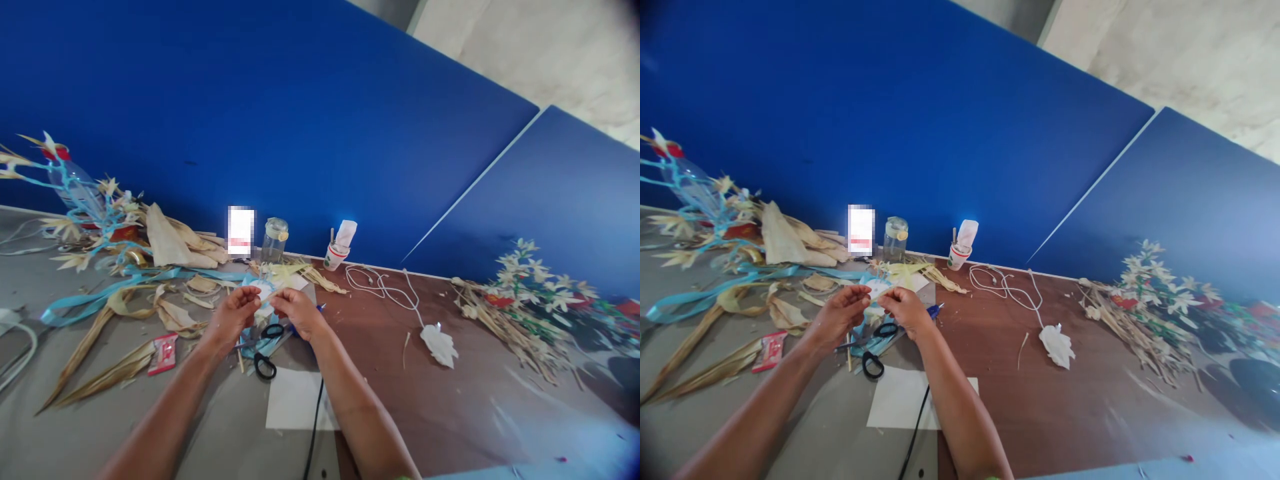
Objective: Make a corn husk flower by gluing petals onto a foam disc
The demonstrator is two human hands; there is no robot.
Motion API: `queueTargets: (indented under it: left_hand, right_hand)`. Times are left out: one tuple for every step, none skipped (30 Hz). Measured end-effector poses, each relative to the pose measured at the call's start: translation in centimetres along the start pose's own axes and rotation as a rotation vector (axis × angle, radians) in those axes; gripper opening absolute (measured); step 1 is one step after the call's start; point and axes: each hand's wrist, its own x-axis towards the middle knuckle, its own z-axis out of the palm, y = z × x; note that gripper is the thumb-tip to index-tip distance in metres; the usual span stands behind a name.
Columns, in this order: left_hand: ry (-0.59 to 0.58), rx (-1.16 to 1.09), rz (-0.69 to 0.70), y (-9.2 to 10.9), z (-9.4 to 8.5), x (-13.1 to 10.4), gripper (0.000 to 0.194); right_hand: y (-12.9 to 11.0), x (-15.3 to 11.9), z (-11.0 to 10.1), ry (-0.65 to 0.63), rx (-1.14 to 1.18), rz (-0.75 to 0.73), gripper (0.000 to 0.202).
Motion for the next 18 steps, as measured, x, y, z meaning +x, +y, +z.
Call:
queueTargets:
  left_hand:
    - [-0.001, 0.008, 0.001, 0.0, 0.1, -0.1, 0.039]
    - [-0.004, 0.015, 0.002, 0.0, 0.2, -0.1, 0.039]
    - [-0.006, 0.020, 0.004, 0.0, 0.3, -0.1, 0.039]
    - [-0.007, 0.020, 0.009, 0.0, 0.3, -0.2, 0.039]
    - [-0.009, 0.015, 0.014, 0.0, 0.3, -0.2, 0.038]
    - [-0.009, 0.006, 0.020, 0.1, 0.3, -0.2, 0.038]
    - [-0.010, -0.006, 0.022, 0.1, 0.3, -0.2, 0.038]
    - [-0.013, -0.020, 0.021, 0.1, 0.3, -0.3, 0.038]
    - [-0.017, -0.034, 0.017, 0.2, 0.3, -0.3, 0.038]
    - [-0.020, -0.047, 0.013, 0.2, 0.3, -0.3, 0.038]
    - [-0.019, -0.058, 0.010, 0.3, 0.4, -0.4, 0.038]
    - [-0.016, -0.066, 0.007, 0.3, 0.4, -0.4, 0.038]
    - [-0.011, -0.071, 0.004, 0.4, 0.5, -0.5, 0.038]
    - [-0.004, -0.075, 0.004, 0.4, 0.6, -0.6, 0.038]
    - [0.005, -0.077, 0.002, 0.4, 0.7, -0.6, 0.039]
    - [0.014, -0.080, 0.001, 0.5, 0.8, -0.6, 0.039]
    - [0.021, -0.083, 0.000, 0.5, 0.8, -0.7, 0.040]
    - [0.026, -0.089, -0.001, 0.5, 0.9, -0.7, 0.040]
  right_hand:
    - [0.1, 0.1, 0.5, 0.018, 0.052, -0.011, 0.014]
    - [0.2, 0.1, 0.8, 0.035, 0.091, -0.024, 0.013]
    - [0.4, 0.2, 1.1, 0.045, 0.113, -0.037, 0.012]
    - [0.5, 0.3, 1.2, 0.049, 0.118, -0.046, 0.012]
    - [0.6, 0.4, 1.1, 0.051, 0.109, -0.049, 0.012]
    - [0.7, 0.4, 1.0, 0.051, 0.090, -0.048, 0.013]
    - [0.7, 0.5, 0.8, 0.054, 0.064, -0.045, 0.015]
    - [0.8, 0.5, 0.6, 0.063, 0.037, -0.043, 0.017]
    - [0.9, 0.6, 0.4, 0.074, 0.014, -0.040, 0.019]
    - [0.9, 0.6, 0.3, 0.085, -0.003, -0.035, 0.021]
    - [0.9, 0.6, 0.3, 0.089, -0.016, -0.033, 0.022]
    - [0.9, 0.5, 0.3, 0.090, -0.023, -0.034, 0.024]
    - [0.8, 0.4, 0.4, 0.086, -0.024, -0.039, 0.024]
    - [0.7, 0.4, 0.7, 0.077, -0.019, -0.050, 0.024]
    - [0.7, 0.3, 0.9, 0.065, -0.008, -0.066, 0.022]
    - [0.6, 0.2, 1.2, 0.059, 0.002, -0.083, 0.020]
    - [0.6, 0.1, 1.5, 0.061, 0.008, -0.096, 0.018]
    - [0.6, 0.1, 1.7, 0.067, 0.008, -0.103, 0.016]
